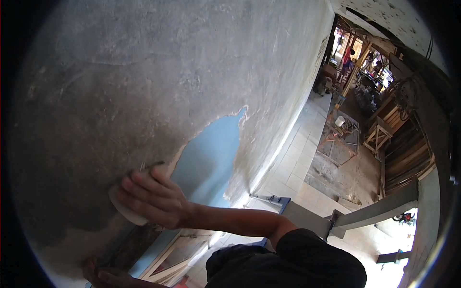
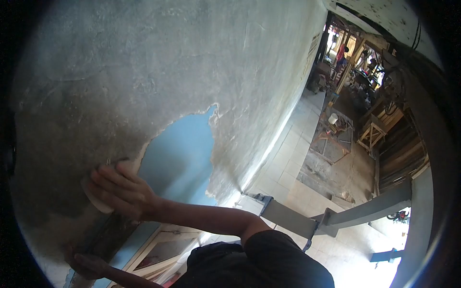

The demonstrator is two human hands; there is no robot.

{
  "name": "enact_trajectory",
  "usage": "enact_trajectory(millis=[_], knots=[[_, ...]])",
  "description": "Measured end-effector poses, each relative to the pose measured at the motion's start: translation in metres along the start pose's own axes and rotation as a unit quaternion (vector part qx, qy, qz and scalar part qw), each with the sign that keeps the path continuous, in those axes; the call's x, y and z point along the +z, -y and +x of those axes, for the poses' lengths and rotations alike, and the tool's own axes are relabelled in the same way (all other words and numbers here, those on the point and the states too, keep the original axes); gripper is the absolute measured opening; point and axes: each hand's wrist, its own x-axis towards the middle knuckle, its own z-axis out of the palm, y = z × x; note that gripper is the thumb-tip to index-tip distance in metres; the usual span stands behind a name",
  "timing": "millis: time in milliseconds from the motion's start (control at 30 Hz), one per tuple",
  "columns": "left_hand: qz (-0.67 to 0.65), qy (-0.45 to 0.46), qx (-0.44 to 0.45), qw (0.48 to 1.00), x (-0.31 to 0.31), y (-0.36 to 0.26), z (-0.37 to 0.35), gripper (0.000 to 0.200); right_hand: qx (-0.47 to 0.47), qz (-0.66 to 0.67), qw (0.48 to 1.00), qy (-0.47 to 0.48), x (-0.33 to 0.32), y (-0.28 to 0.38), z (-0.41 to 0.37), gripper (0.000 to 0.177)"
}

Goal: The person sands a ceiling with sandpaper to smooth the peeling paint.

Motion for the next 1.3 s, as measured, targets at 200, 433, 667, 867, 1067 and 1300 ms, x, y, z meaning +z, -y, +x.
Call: enact_trajectory(millis=[200,433,667,867,1067,1300], knots=[[-0.008,0.019,-0.006,1.000,-0.004,-0.001,0.003,0.038,0.001,0.005,1.000,0.029,0.016,0.001,-0.052,0.035],[0.003,-0.007,-0.006,1.000,-0.001,0.008,0.000,0.037,0.018,-0.039,0.999,-0.002,-0.006,-0.002,0.021,0.036],[-0.048,0.049,0.081,0.994,-0.008,0.018,0.000,0.037,-0.022,-0.010,0.996,0.081,0.003,-0.008,-0.042,0.042],[0.000,0.027,0.028,0.999,-0.005,0.008,0.000,0.038,0.029,-0.063,0.997,0.024,-0.002,0.002,0.013,0.035],[0.054,0.034,0.178,0.982,-0.018,0.034,-0.006,0.042,-0.057,-0.029,0.997,0.046,0.007,-0.009,-0.039,0.036],[-0.020,0.028,0.042,0.999,-0.009,0.012,0.000,0.041,0.038,-0.041,0.998,0.003,0.008,-0.005,-0.005,0.033]])
